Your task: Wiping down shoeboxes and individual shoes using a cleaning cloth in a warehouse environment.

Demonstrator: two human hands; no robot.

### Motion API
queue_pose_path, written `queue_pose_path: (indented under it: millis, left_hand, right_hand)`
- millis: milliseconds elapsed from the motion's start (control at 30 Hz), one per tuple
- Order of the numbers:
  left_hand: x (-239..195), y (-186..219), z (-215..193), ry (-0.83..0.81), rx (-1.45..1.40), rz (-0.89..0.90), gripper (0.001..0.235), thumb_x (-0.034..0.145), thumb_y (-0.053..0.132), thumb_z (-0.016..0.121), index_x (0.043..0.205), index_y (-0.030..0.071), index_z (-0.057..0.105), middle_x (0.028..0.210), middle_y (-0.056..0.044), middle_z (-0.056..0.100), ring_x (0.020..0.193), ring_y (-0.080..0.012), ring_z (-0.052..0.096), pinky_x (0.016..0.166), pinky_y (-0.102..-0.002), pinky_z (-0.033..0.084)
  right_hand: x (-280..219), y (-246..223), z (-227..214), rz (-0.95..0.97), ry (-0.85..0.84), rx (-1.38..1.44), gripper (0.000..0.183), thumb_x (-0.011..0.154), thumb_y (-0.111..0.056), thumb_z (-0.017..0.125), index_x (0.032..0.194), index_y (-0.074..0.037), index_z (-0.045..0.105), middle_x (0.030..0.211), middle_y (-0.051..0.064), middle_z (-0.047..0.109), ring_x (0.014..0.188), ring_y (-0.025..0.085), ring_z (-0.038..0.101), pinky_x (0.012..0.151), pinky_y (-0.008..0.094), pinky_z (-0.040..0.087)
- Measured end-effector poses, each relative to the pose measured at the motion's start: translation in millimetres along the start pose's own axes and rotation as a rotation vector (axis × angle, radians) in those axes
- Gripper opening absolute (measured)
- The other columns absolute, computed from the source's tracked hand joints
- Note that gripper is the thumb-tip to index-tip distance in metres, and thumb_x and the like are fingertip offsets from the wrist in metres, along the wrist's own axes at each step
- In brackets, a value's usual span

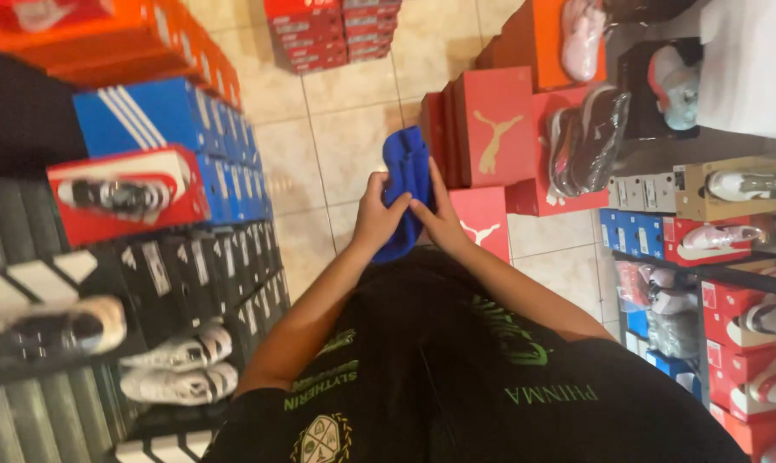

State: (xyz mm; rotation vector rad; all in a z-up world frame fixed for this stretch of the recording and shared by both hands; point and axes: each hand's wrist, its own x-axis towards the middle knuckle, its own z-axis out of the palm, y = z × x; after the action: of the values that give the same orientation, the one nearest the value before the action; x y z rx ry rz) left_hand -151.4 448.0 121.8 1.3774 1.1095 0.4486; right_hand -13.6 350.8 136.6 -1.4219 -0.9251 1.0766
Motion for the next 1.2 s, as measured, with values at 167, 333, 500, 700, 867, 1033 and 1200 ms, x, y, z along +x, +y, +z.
queue_pose_path:
  millis: [167, 333, 500, 700, 867, 1033, 1200]
  left_hand:
    - [102, 34, 22, -0.123, 0.039, 0.019, 0.037, 0.094, 0.032, 0.075, 0.119, 0.016, 0.054, 0.115, -0.020, 0.070, 0.104, -0.0401, 0.070, 0.073, -0.047, 0.063]
    - [170, 49, 53, -0.299, 0.171, -0.018, 0.046, 0.098, 0.042, 0.070, 0.125, 0.012, 0.051, 0.127, -0.029, 0.063, 0.118, -0.0502, 0.062, 0.091, -0.059, 0.058]
    - [212, 35, 92, -0.840, 0.102, 0.053, 0.039, 0.103, 0.041, 0.066, 0.125, 0.009, 0.062, 0.123, -0.023, 0.069, 0.120, -0.0420, 0.064, 0.098, -0.051, 0.054]
    - [276, -36, 88, -1.358, 0.585, 0.018, 0.035, 0.099, 0.043, 0.069, 0.127, 0.022, 0.066, 0.120, -0.008, 0.074, 0.121, -0.0315, 0.066, 0.104, -0.048, 0.052]
    - [314, -115, 111, -1.584, 0.762, -0.111, 0.040, 0.100, 0.040, 0.070, 0.130, 0.015, 0.065, 0.123, -0.015, 0.072, 0.111, -0.0288, 0.071, 0.096, -0.044, 0.056]
    - [284, -170, 161, -1.745, 0.987, -0.076, 0.057, 0.097, 0.047, 0.070, 0.139, 0.011, 0.060, 0.127, -0.024, 0.069, 0.121, -0.0378, 0.066, 0.102, -0.049, 0.054]
    - [194, -136, 243, -1.661, 1.162, 0.168, 0.088, 0.093, 0.033, 0.070, 0.160, -0.001, 0.026, 0.161, -0.033, 0.031, 0.151, -0.0475, 0.030, 0.126, -0.059, 0.027]
  right_hand:
    - [58, -4, -38, -0.062, 0.190, -0.033, 0.084, 0.104, -0.012, 0.066, 0.168, -0.015, 0.011, 0.169, 0.019, 0.018, 0.154, 0.034, 0.022, 0.127, 0.051, 0.022]
    - [84, 12, -51, -0.005, 0.441, -0.272, 0.091, 0.097, -0.022, 0.076, 0.168, -0.012, 0.018, 0.171, 0.021, 0.012, 0.156, 0.045, 0.009, 0.127, 0.056, 0.010]
    - [87, 79, -59, 0.149, 0.835, -0.225, 0.074, 0.088, -0.004, 0.074, 0.156, -0.006, 0.044, 0.151, 0.031, 0.044, 0.139, 0.048, 0.046, 0.112, 0.057, 0.042]
    - [65, 135, -31, 0.307, 1.445, 0.178, 0.055, 0.090, -0.008, 0.078, 0.141, -0.021, 0.064, 0.120, 0.008, 0.069, 0.105, 0.021, 0.066, 0.092, 0.041, 0.055]
    - [30, 195, 44, 0.466, 1.980, 0.537, 0.035, 0.094, -0.019, 0.072, 0.128, -0.027, 0.069, 0.101, 0.001, 0.065, 0.090, 0.018, 0.061, 0.076, 0.034, 0.051]
    - [-29, 186, 79, 0.582, 2.305, 0.419, 0.043, 0.099, -0.015, 0.065, 0.141, -0.021, 0.060, 0.118, 0.007, 0.063, 0.107, 0.021, 0.059, 0.096, 0.038, 0.050]
    - [-96, 265, 66, 0.414, 2.522, 0.423, 0.026, 0.094, -0.020, 0.067, 0.119, -0.024, 0.065, 0.099, -0.002, 0.058, 0.090, 0.012, 0.054, 0.083, 0.029, 0.046]
